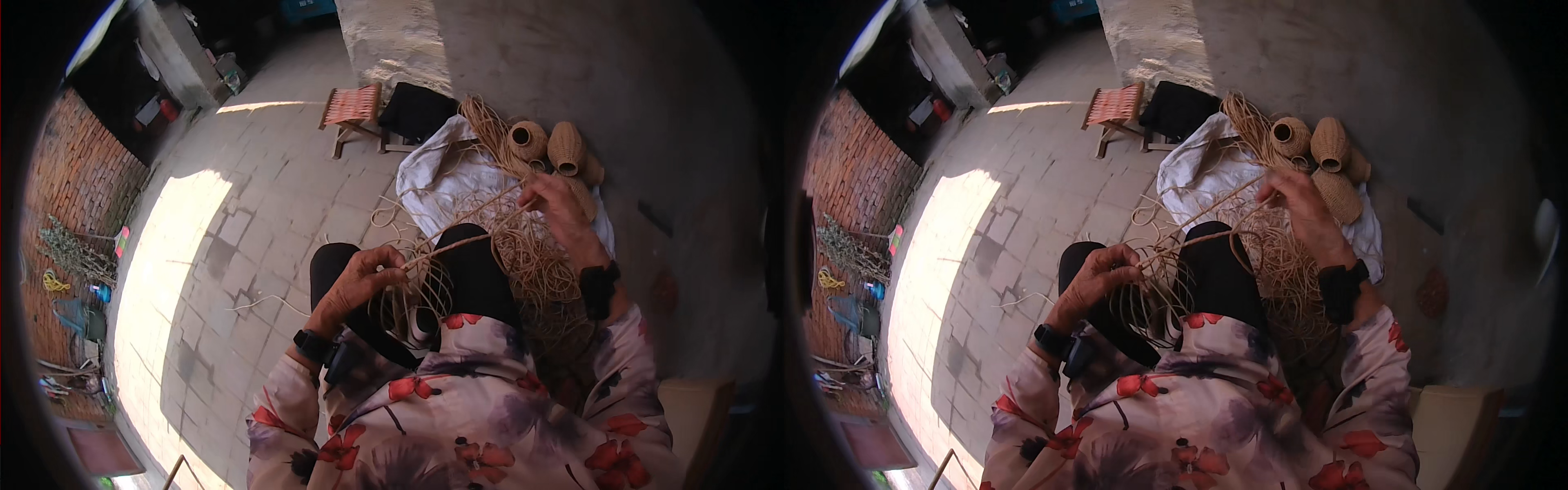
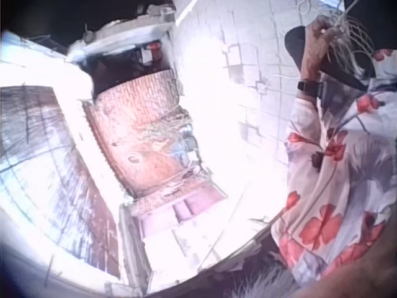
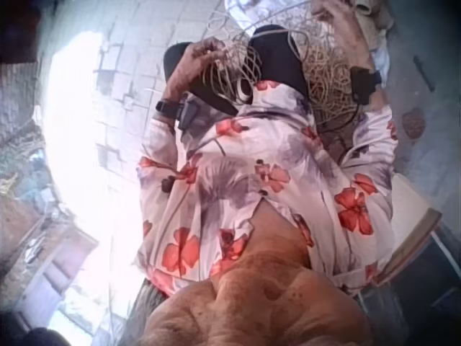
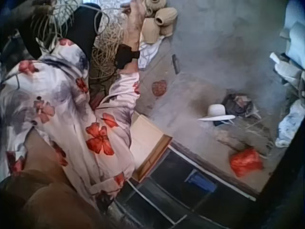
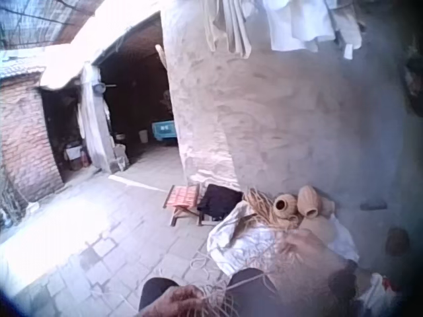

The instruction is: The recorder is weaving a craft item from natural fibers in an outdoor workshop.

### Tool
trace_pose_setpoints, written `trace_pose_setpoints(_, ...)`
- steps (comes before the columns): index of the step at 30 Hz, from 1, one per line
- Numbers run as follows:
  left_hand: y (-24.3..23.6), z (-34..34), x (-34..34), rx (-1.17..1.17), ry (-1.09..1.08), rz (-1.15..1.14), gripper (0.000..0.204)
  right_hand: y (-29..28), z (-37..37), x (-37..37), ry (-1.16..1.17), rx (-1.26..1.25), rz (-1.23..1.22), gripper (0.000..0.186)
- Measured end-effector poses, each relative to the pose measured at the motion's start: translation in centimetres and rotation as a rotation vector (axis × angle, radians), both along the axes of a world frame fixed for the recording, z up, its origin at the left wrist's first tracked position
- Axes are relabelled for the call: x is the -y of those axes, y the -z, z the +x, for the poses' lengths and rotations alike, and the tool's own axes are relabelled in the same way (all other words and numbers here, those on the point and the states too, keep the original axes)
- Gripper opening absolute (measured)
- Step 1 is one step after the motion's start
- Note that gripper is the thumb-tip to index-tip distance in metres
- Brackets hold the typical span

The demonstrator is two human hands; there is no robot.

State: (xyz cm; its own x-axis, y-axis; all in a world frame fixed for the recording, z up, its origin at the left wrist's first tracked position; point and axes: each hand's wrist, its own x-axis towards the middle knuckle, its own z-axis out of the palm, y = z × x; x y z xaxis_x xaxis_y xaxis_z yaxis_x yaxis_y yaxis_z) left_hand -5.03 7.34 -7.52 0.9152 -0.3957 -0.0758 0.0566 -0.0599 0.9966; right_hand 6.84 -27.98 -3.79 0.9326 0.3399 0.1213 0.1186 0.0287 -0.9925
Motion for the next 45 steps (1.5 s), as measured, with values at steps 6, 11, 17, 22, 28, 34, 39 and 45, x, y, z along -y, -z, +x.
trace_pose_setpoints(6, -1.4, 0.6, 0.4, -0.061, -0.017, 0.053, 0.007, -0.7, 5.4, 37.5, 0.821, 0.063, 0.046, 0.019)
trace_pose_setpoints(11, 1.0, 0.4, -1.4, -0.082, -0.038, -0.180, 0.006, -0.5, -2.0, 56.4, 1.288, 0.287, -0.607, 0.035)
trace_pose_setpoints(17, -0.7, 0.6, -0.2, -0.116, 0.010, -0.053, 0.006, 6.2, 3.1, 23.7, 0.646, 0.388, -1.077, 0.035)
trace_pose_setpoints(22, -1.2, 1.4, 0.3, -0.032, 0.041, 0.030, 0.020, 1.7, -2.9, -5.2, -0.029, 0.763, -0.616, 0.028)
trace_pose_setpoints(28, 0.0, 1.6, -0.7, 0.083, 0.084, 0.023, 0.013, 2.6, -6.3, -12.3, -0.372, 0.417, -0.538, 0.017)
trace_pose_setpoints(34, 0.6, 1.9, -0.9, 0.152, 0.086, 0.177, 0.013, 1.3, -8.2, -13.7, -0.344, 0.280, -0.400, 0.015)
trace_pose_setpoints(39, 0.8, 2.0, -0.5, 0.197, 0.078, 0.171, 0.015, 1.3, -7.7, -13.3, -0.187, 0.249, -0.434, 0.013)
trace_pose_setpoints(45, 1.5, 2.0, -0.9, 0.233, 0.062, 0.246, 0.017, 1.0, -9.2, -12.6, -0.135, 0.919, -0.707, 0.037)
